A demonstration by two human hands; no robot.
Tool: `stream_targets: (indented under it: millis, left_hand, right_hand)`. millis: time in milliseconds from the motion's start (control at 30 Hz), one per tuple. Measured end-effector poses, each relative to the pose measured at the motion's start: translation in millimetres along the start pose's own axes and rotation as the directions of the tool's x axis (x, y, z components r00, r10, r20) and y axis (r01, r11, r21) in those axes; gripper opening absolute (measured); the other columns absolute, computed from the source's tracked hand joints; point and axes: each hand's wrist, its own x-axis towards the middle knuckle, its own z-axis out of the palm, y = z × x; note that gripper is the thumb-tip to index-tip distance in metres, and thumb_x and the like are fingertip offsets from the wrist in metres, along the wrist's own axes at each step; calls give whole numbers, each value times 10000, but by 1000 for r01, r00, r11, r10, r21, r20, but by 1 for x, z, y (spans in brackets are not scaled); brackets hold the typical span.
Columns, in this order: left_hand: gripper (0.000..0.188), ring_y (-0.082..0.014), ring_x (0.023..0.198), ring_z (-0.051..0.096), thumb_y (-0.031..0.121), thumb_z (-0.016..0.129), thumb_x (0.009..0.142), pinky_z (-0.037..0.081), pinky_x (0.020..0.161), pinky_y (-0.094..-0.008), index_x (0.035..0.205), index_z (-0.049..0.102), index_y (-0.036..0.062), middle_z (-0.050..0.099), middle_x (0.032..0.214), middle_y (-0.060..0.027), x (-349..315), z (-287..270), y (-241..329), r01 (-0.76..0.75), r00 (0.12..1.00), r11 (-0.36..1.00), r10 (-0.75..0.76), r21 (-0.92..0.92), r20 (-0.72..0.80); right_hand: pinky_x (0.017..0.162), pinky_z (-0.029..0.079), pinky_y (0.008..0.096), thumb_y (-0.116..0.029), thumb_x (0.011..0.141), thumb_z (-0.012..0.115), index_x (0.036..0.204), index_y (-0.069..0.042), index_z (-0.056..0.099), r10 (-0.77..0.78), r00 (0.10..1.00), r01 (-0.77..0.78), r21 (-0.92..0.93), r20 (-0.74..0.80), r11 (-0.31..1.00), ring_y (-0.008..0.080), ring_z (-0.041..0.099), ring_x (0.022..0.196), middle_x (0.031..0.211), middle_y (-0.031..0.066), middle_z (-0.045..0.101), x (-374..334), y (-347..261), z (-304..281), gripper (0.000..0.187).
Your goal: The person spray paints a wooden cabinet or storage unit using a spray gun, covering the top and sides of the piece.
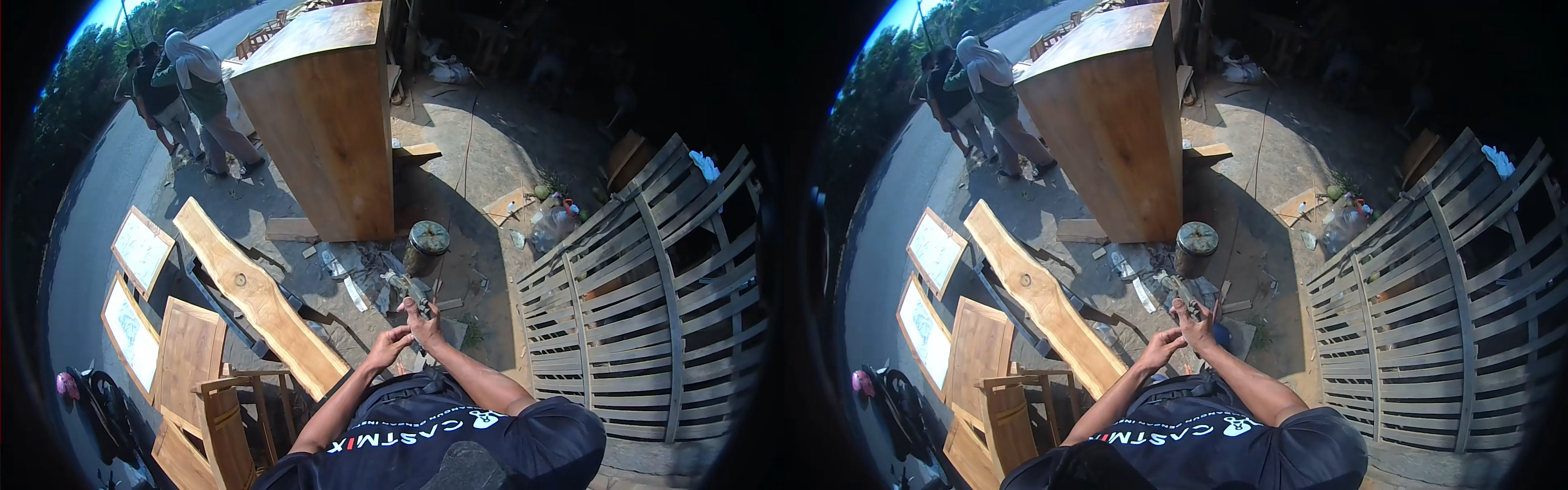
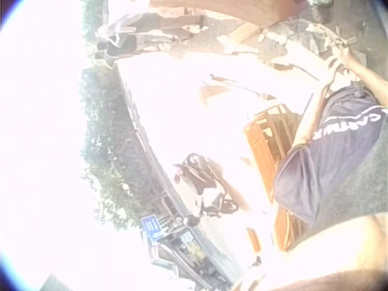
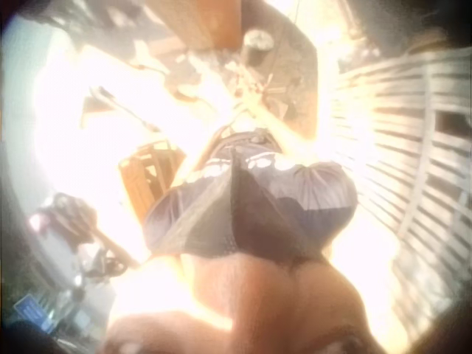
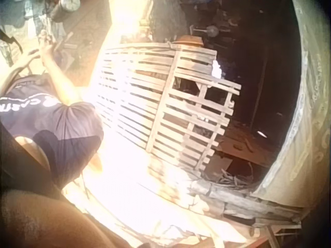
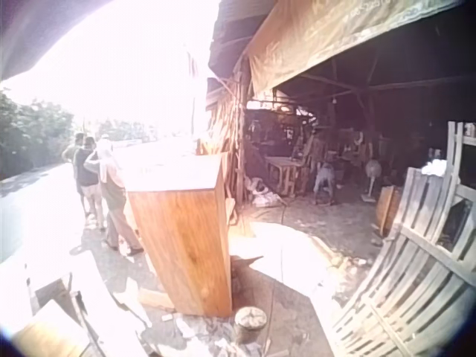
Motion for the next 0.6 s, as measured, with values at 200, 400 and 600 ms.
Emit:
stream_targets:
  millis: [200, 400, 600]
  left_hand:
    - [281, -89, 1015, 642, 139, 659, 1038, 524, 923, -279, 1282, 684, 1, 719, 1125, -5, 8, 3, -3, 10, 1000, 1000, -10, -28, -12]
    - [344, -111, 1100, 639, 207, 656, 1046, 515, 995, -313, 1330, 656, 11, 704, 1207, -25, 7, -5, -7, 20, 999, 1000, -19, -12, 44]
    - [306, -64, 1037, 620, 221, 666, 1043, 511, 944, -276, 1271, 687, 17, 711, 1126, 12, 16, -2, -10, -44, 999, 995, 46, -93, 15]
  right_hand:
    - [661, 311, 330, -533, 1025, 615, 953, -43, 739, 147, 986, -152, 47, 83, 987, 90, 506, 607, 700, -22, 610, 4, 9, -4, 511]
    - [478, 378, 253, -583, 1006, 619, 1191, -13, 685, 273, 947, -309, 253, 168, 917, 61, 488, 528, 883, 45, 707, 6, -8, -2, 604]
    - [466, 368, 270, -535, 1011, 640, 1184, -3, 697, 293, 946, -322, 297, 137, 899, 75, 487, 497, 931, 71, 732, 12, -26, 1, 562]
